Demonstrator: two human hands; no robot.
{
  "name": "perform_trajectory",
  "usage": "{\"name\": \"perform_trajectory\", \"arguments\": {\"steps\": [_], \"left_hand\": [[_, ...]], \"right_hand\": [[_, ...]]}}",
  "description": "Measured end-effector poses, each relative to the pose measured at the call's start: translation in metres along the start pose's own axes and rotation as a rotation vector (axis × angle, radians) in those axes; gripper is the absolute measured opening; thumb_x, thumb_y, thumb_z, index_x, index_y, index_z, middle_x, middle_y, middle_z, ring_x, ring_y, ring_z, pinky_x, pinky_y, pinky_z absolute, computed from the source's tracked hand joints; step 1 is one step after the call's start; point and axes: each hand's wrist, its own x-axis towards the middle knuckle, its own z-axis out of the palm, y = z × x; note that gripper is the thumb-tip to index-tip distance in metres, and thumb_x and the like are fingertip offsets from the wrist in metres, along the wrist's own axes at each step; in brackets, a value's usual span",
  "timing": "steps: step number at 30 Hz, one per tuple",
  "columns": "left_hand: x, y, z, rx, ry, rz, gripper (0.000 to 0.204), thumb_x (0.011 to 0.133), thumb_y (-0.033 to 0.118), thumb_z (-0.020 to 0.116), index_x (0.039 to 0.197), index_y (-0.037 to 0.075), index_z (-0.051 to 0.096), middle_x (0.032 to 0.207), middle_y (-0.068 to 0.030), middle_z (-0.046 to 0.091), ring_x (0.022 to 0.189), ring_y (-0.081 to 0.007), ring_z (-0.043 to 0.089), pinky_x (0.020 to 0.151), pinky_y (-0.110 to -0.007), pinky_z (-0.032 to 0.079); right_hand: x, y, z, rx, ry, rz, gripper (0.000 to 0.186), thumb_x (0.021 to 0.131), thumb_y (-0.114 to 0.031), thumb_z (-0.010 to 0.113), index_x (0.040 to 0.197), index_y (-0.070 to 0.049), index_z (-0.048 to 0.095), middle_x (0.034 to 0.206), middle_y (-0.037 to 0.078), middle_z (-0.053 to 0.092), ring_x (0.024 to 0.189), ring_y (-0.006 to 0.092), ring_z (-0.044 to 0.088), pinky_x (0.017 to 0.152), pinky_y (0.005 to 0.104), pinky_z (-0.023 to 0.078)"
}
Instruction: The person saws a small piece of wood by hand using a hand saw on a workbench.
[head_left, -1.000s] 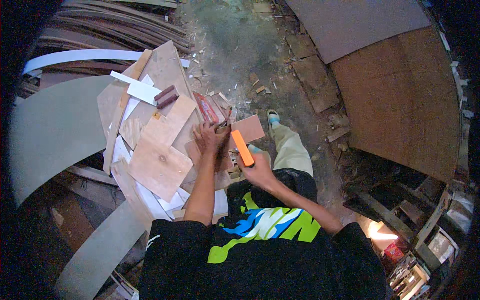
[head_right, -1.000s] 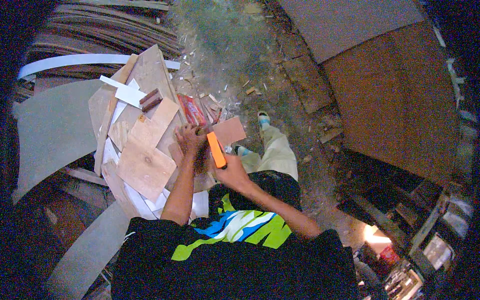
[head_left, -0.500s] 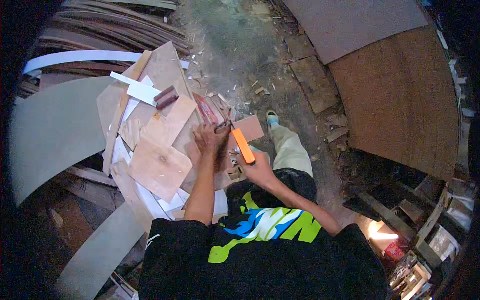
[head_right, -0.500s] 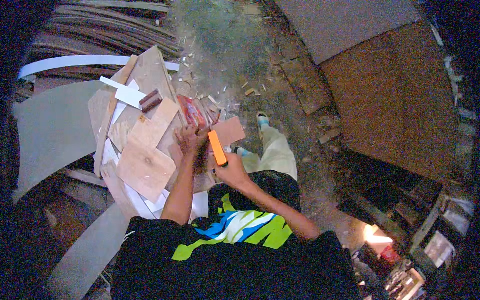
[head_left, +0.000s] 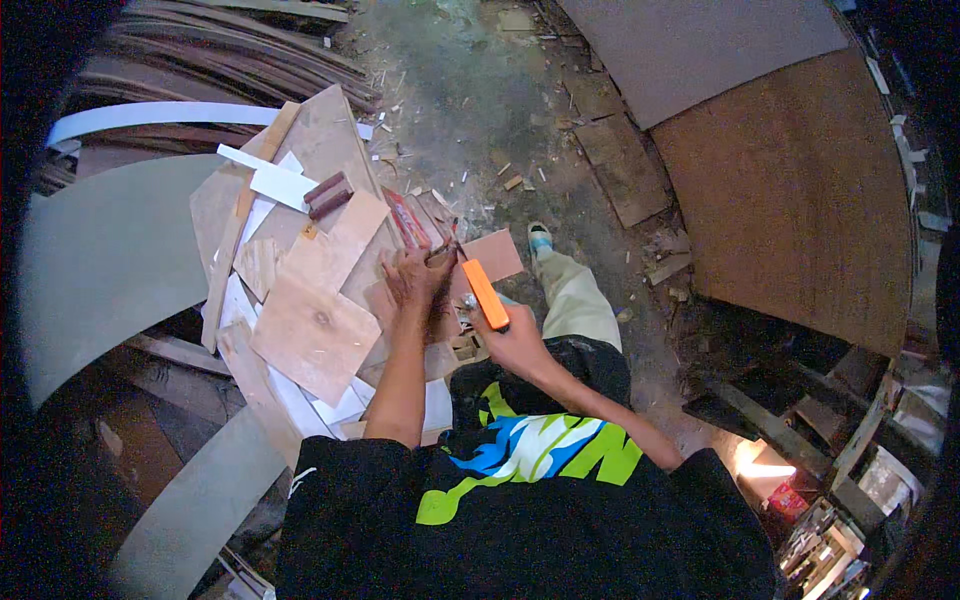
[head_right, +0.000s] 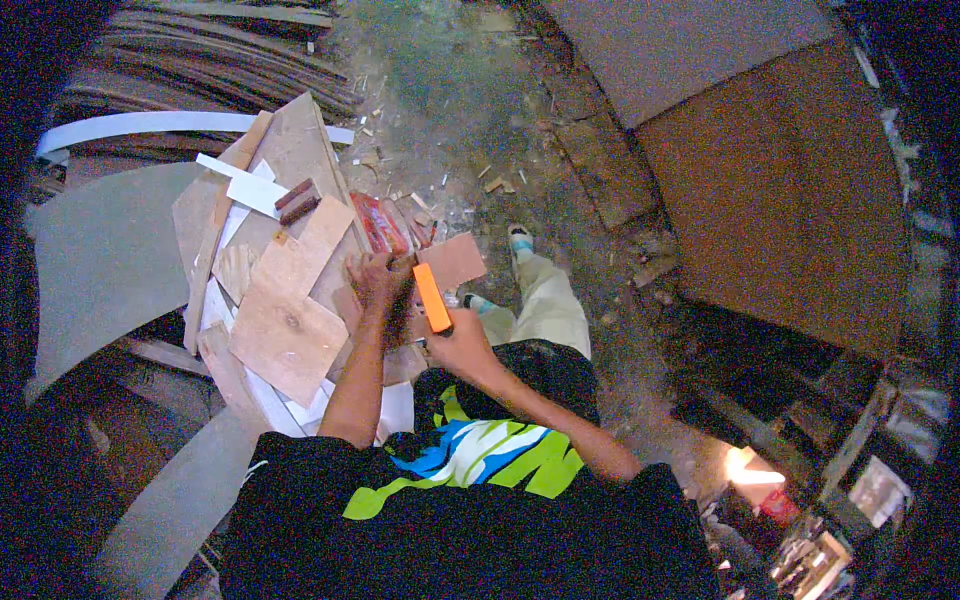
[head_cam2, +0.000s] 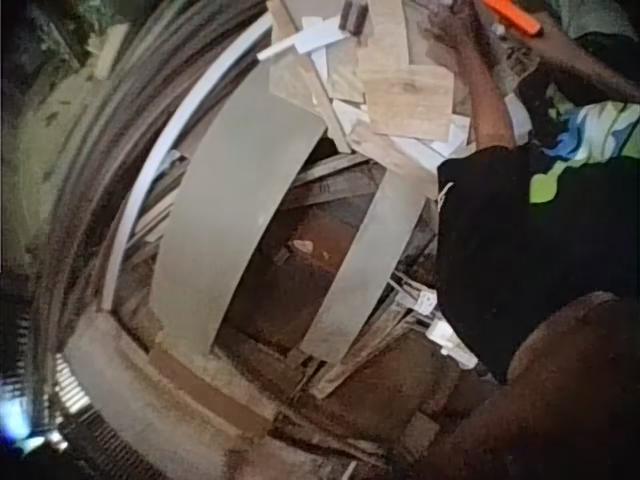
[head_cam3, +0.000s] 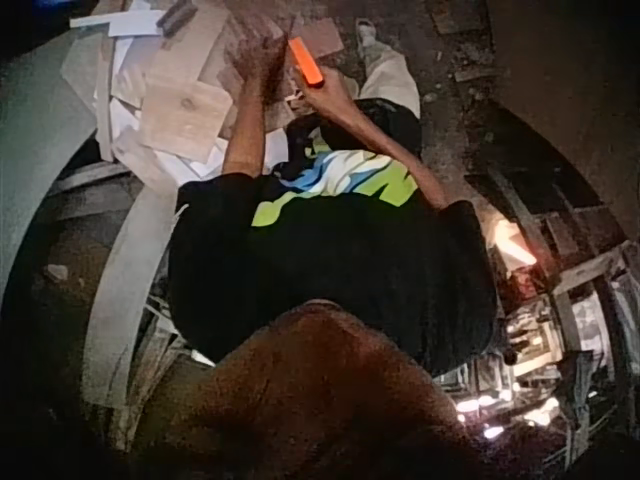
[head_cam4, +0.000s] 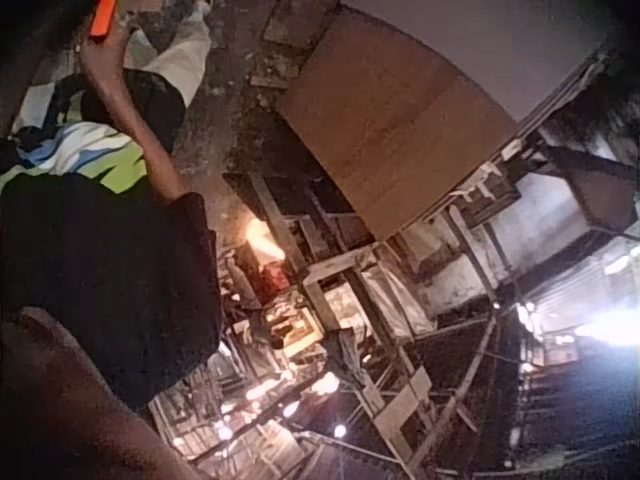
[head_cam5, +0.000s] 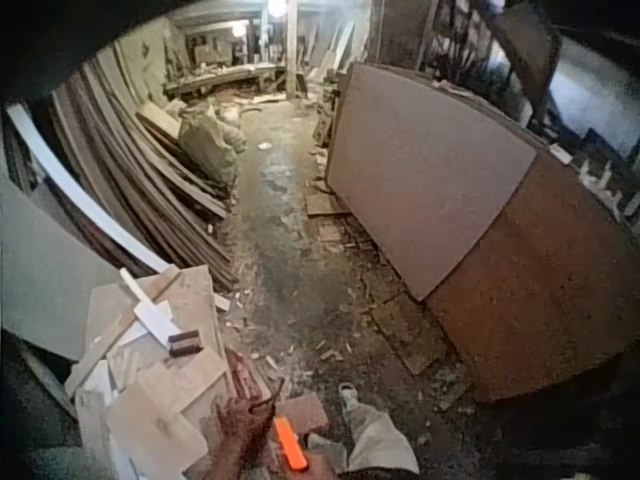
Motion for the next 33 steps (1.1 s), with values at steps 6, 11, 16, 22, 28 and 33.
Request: {"name": "perform_trajectory", "arguments": {"steps": [6,11,16,22,28,33], "left_hand": [[0.0,-0.004,0.005,0.034,0.039,0.044,0.05,0.069,0.055,0.053,0.092,0.012,0.061,0.081,-0.0117,0.061,0.088,-0.0265,0.054,0.096,-0.049,0.02],[0.0,-0.006,0.01,0.064,0.083,0.064,0.049,0.069,0.056,0.053,0.091,0.013,0.062,0.08,-0.011,0.061,0.085,-0.0262,0.055,0.096,-0.05,0.021],[0.0,-0.006,0.01,0.059,0.001,0.037,0.05,0.068,0.057,0.051,0.088,0.013,0.063,0.078,-0.0108,0.061,0.085,-0.0257,0.054,0.097,-0.05,0.019],[0.001,-0.006,0.01,0.058,-0.043,0.04,0.051,0.066,0.057,0.054,0.085,0.011,0.064,0.078,-0.0108,0.061,0.087,-0.0247,0.053,0.098,-0.05,0.017],[-0.001,-0.008,0.011,0.052,-0.054,0.047,0.051,0.064,0.056,0.055,0.083,0.009,0.065,0.08,-0.0114,0.061,0.089,-0.0248,0.053,0.098,-0.049,0.016],[-0.002,-0.007,0.009,0.059,-0.007,0.066,0.052,0.065,0.056,0.055,0.089,0.01,0.063,0.082,-0.0114,0.061,0.091,-0.025,0.053,0.098,-0.049,0.016]], "right_hand": [[-0.001,-0.004,-0.001,0.017,-0.026,0.07,0.022,0.08,-0.018,0.055,0.075,0.003,0.054,0.056,0.005,0.051,0.053,0.0071,0.045,0.048,0.0276,0.038],[-0.015,-0.01,-0.01,-0.013,-0.065,0.18,0.021,0.076,-0.015,0.057,0.072,0.005,0.054,0.056,0.013,0.054,0.055,0.0101,0.049,0.049,0.0332,0.039],[-0.036,-0.022,-0.018,0.019,-0.07,0.075,0.023,0.081,-0.018,0.054,0.07,0.002,0.052,0.053,-0.001,0.044,0.051,0.0053,0.04,0.044,0.0257,0.034],[-0.053,-0.041,-0.022,0.011,-0.036,0.064,0.025,0.081,-0.018,0.054,0.067,0.002,0.05,0.051,-0.001,0.042,0.049,0.0052,0.039,0.042,0.0262,0.033],[-0.046,-0.036,-0.019,0.077,-0.015,0.098,0.024,0.082,-0.017,0.054,0.067,0.002,0.05,0.051,-0.002,0.042,0.047,0.0047,0.038,0.04,0.0252,0.031],[-0.025,-0.015,-0.012,0.071,0.03,0.062,0.027,0.078,-0.019,0.057,0.066,0.004,0.052,0.051,0.009,0.048,0.05,0.0109,0.045,0.046,0.0329,0.037]]}}
